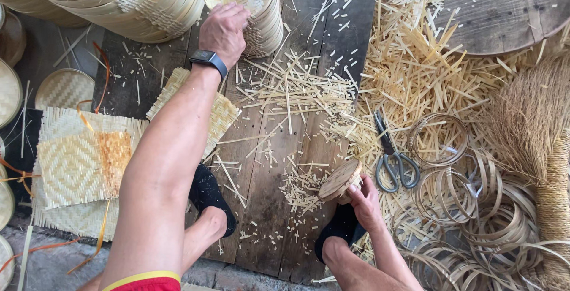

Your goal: The person constructs and trims small round bamboo frames using scissors and pre-woven bamboo strips.

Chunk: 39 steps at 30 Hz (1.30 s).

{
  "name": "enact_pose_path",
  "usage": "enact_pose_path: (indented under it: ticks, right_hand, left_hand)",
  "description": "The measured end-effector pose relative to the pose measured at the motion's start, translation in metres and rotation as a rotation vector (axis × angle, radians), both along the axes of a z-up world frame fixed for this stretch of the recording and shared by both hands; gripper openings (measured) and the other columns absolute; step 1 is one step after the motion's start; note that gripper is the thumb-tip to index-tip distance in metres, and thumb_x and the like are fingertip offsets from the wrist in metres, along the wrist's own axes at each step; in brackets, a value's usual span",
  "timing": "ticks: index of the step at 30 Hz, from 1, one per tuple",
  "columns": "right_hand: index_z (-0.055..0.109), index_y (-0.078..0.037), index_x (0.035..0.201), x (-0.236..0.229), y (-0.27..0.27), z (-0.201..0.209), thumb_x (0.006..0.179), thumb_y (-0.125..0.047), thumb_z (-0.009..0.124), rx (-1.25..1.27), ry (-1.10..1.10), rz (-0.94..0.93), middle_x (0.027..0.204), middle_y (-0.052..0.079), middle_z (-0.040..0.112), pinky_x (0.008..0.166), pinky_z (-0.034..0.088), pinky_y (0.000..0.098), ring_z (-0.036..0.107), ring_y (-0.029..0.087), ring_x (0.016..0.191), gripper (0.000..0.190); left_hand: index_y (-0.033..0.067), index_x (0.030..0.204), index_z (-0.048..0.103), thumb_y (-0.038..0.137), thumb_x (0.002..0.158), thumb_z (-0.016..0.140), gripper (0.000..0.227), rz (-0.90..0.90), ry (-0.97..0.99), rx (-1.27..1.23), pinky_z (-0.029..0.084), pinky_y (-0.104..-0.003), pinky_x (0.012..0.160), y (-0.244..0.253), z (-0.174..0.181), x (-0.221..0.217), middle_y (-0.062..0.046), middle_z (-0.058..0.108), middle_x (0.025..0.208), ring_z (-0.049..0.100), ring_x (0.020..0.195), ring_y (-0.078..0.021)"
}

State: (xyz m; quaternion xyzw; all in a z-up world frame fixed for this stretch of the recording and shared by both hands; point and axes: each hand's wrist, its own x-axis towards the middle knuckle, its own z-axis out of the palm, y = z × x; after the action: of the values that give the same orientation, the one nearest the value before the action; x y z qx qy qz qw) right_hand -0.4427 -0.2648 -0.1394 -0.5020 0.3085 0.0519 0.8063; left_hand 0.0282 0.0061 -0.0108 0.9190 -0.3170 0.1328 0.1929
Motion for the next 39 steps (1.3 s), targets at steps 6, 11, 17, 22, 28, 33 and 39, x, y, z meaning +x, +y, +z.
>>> enact_pose_path:
  ticks: [6, 11, 17, 22, 28, 33, 39]
  right_hand:
    - [0.054, -0.002, 0.131, 0.003, 0.001, 0.003, 0.082, -0.032, 0.08, 0.037, 0.015, -0.015, 0.112, 0.008, 0.065, 0.074, 0.046, 0.0238, 0.06, 0.013, 0.095, 0.063]
    - [0.051, -0.004, 0.132, 0.011, 0.007, 0.026, 0.081, -0.03, 0.078, 0.128, 0.011, -0.038, 0.122, 0.012, 0.064, 0.098, 0.052, 0.0374, 0.064, 0.021, 0.115, 0.064]
    - [0.045, -0.003, 0.146, 0.034, 0.015, 0.049, 0.088, -0.029, 0.071, 0.339, -0.132, -0.047, 0.137, 0.014, 0.058, 0.108, 0.046, 0.0468, 0.058, 0.025, 0.125, 0.069]
    - [0.048, 0.001, 0.147, 0.073, 0.024, 0.055, 0.1, -0.046, 0.05, 0.465, -0.168, 0.058, 0.143, 0.018, 0.058, 0.111, 0.043, 0.0447, 0.058, 0.028, 0.128, 0.067]
    - [0.065, 0.006, 0.131, 0.077, 0.035, 0.057, 0.105, -0.042, 0.048, -0.154, 0.062, 0.175, 0.121, 0.016, 0.072, 0.098, 0.053, 0.0368, 0.067, 0.021, 0.107, 0.057]
    - [0.064, 0.009, 0.127, 0.072, 0.046, 0.043, 0.097, -0.02, 0.065, -0.111, 0.18, 0.114, 0.107, 0.013, 0.073, 0.072, 0.06, 0.0342, 0.07, 0.019, 0.086, 0.041]
    - [0.062, 0.008, 0.126, 0.045, 0.034, 0.019, 0.098, -0.018, 0.063, -0.133, 0.187, 0.092, 0.1, 0.015, 0.072, 0.071, 0.062, 0.0322, 0.071, 0.021, 0.08, 0.038]
  left_hand:
    - [0.0079, 0.116, 0.078, -0.004, 0.097, 0.063, 0.026, -0.04, 0.037, 0.03, 0.042, -0.04, 0.115, 0.003, -0.01, 0.007, -0.017, 0.073, 0.124, 0.066, 0.122, -0.0311]
    - [0.008, 0.116, 0.076, -0.004, 0.096, 0.061, 0.028, -0.02, 0.092, 0.085, 0.038, -0.047, 0.116, -0.001, -0.001, 0.011, -0.017, 0.071, 0.127, 0.064, 0.124, -0.0315]
    - [-0.0041, 0.138, 0.061, -0.005, 0.102, 0.054, 0.036, 0.046, -0.038, -0.112, 0.042, -0.045, 0.12, -0.031, -0.008, -0.08, -0.022, 0.065, 0.134, 0.063, 0.126, -0.0351]
    - [0.001, 0.133, 0.064, 0.039, 0.103, 0.064, 0.048, 0.286, 1.271, -0.511, 0.051, -0.04, 0.097, -0.059, -0.075, -0.263, -0.021, 0.067, 0.126, 0.066, 0.114, -0.0279]
    - [0.0028, 0.127, 0.071, 0.008, 0.087, 0.078, 0.042, 0.545, 1.266, -0.937, 0.059, -0.03, 0.088, -0.038, -0.127, -0.297, -0.011, 0.078, 0.112, 0.073, 0.094, -0.0157]
    - [0.0051, 0.128, 0.07, 0.011, 0.088, 0.075, 0.041, 0.405, 1.161, -0.699, 0.061, -0.03, 0.081, -0.016, -0.126, -0.28, -0.009, 0.078, 0.11, 0.075, 0.087, -0.0173]
    - [-0.0036, 0.134, 0.058, 0.016, 0.061, 0.087, 0.08, 0.49, 0.157, 0.157, 0.041, -0.056, 0.108, 0.082, -0.102, -0.225, -0.026, 0.056, 0.137, 0.053, 0.128, -0.04]
